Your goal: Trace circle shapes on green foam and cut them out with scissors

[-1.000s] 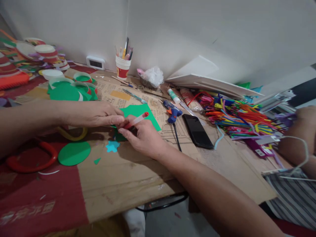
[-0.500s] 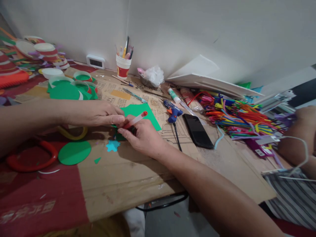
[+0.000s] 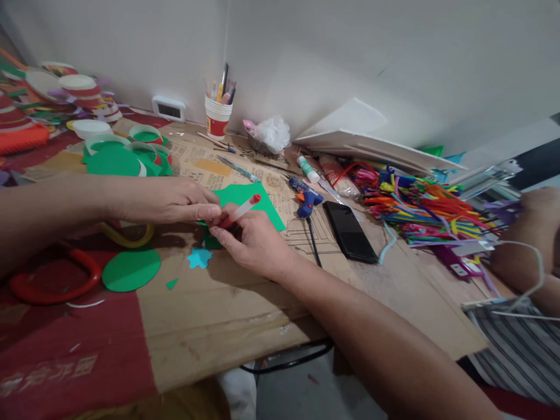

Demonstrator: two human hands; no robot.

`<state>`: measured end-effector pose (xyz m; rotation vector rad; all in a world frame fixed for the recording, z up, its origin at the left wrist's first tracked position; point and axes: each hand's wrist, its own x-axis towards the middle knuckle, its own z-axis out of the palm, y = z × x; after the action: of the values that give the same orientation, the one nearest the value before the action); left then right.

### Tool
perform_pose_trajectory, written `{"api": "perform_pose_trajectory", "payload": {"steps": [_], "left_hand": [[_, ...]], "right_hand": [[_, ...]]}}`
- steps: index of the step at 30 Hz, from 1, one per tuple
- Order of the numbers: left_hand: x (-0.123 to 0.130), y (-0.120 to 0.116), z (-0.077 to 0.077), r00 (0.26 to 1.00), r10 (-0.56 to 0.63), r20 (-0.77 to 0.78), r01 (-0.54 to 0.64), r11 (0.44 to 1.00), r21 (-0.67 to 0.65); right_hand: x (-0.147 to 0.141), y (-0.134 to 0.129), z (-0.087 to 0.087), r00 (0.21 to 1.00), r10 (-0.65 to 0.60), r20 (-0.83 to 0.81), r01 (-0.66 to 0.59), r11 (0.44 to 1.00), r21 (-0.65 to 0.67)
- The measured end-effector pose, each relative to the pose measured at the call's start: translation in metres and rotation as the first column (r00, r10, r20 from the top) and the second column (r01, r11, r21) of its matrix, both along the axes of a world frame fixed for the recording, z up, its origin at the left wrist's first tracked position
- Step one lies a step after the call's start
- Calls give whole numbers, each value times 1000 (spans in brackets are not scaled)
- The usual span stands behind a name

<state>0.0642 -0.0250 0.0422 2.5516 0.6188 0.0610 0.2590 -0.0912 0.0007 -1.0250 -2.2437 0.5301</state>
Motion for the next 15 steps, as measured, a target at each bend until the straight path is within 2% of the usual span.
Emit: {"api": "perform_pose_trajectory", "payload": {"steps": [15], "left_hand": [[-1, 2, -2, 1000, -14, 22, 14, 1000, -8]], "right_hand": [[1, -2, 3, 1000, -12, 22, 13, 1000, -12]]}}
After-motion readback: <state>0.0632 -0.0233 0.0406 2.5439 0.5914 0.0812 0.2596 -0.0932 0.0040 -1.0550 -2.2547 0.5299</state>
